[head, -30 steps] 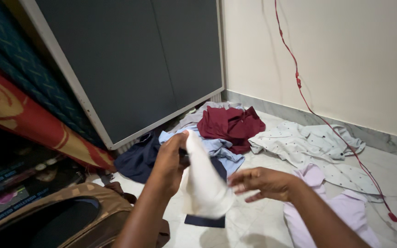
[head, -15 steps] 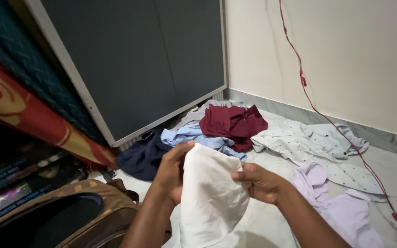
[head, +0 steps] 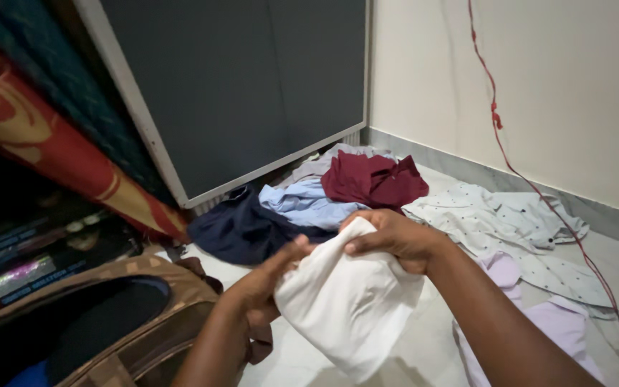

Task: The person picks up clothing items from a pile on the floor, folds a white tank top and a light-colored shirt, and places them into an open duffel bag.

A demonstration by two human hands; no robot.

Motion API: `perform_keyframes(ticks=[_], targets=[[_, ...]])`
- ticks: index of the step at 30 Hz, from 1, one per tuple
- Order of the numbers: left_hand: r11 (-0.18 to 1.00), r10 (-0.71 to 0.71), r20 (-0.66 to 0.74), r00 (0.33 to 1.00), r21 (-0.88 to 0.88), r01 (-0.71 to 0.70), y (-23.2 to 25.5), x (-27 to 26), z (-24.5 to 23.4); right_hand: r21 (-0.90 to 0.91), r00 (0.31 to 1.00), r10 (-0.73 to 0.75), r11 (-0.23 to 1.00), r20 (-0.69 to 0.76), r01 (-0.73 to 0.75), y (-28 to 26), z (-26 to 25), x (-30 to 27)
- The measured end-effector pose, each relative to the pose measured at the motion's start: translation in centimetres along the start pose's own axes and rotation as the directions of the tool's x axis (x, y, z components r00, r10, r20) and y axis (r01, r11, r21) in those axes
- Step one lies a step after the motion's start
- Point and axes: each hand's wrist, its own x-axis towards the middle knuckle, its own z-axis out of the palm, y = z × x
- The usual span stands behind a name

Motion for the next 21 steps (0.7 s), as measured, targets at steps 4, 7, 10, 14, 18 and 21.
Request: perform_keyframes(ticks=[4,7,10,14,18,21], targets=[[0.945,-0.148,-0.063,0.987,0.287,0.16,-0.7,0.2,-1.0,-0.281,0.997,-0.02,0.959,0.071,0.039,-1.3,3.0,1.7],[0.969,-0.027,0.102,0.994,0.246,0.001,-1.0,0.2,-2.4,-0.394,0.998,-0.07,0.917,0.006,0.066,-1.5,5.1,3.5],[0.998,0.07,0.035,0.997,-0.009,-0.07,-0.9,-1.5,-4.0,-0.525,0.948,-0.153,0.851,-0.28,-0.018,-0.7,6.4,5.6],[0.948,0.203,-0.092,0.975,-0.229,-0.219,1.0,-5.4,-6.3,-0.23,0.919,0.154,0.941,-0.364,-0.249,1.6,7.7,6.7],[0.88,0.313,-0.217,0.925,-0.3,-0.368,1.8,-10.1,-9.2,0.141,0.909,0.396,0.915,-0.129,-0.379,4.4,13.0,7.7],[0.836,0.401,-0.308,0.863,-0.263,-0.482,1.7,-14.0,-12.8,0.055,0.979,0.205,0.977,0.006,-0.205,5.8,18.5,10.6]])
